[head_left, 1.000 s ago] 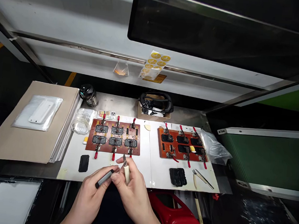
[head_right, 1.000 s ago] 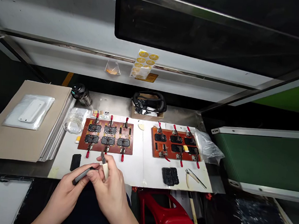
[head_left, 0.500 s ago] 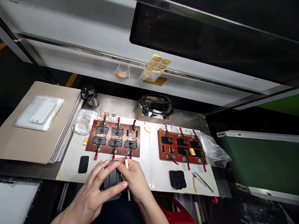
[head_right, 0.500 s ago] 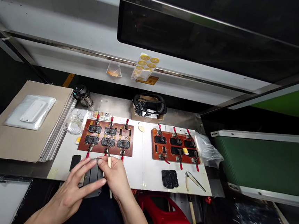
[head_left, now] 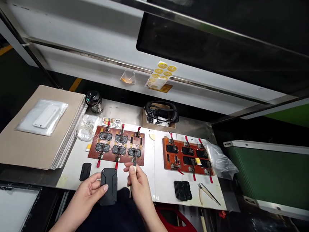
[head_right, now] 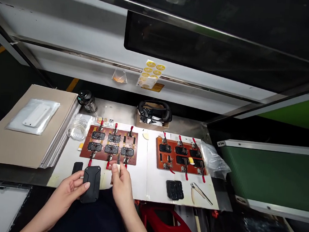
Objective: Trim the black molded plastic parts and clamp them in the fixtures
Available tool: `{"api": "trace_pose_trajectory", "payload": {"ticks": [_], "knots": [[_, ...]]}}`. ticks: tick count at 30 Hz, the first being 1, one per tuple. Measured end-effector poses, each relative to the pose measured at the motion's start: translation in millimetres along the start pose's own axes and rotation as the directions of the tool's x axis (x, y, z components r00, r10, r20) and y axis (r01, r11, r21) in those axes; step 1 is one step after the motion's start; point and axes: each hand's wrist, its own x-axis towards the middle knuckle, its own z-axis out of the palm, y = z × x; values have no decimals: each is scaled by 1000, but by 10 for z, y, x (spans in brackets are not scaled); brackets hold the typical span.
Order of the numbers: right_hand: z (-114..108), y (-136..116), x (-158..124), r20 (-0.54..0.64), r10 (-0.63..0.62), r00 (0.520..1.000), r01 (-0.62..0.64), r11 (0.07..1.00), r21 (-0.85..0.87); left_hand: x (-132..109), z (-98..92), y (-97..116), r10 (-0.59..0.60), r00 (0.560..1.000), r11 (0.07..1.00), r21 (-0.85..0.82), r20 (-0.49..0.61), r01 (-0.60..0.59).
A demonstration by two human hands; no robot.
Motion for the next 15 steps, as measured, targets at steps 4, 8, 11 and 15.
{"api": "trace_pose_trajectory", "payload": {"ticks": [4,8,11,15], "knots": [[-246,219,-115,180,65,982,-22,973,-231,193,-219,-530,-1,989,981,192,-148,29],[-517,656,-319,229,150,962,44,741,-670,568,-389,-1122,-87,934,870,430,-347,241],[-744,1011,-474,243,229,943,72,572,-817,840,-446,-1376,-77,905,817,493,-419,298],[-1128,1390,-595,288,294,912,78,563,-822,947,-465,-1563,8,843,715,592,-538,372]]}}
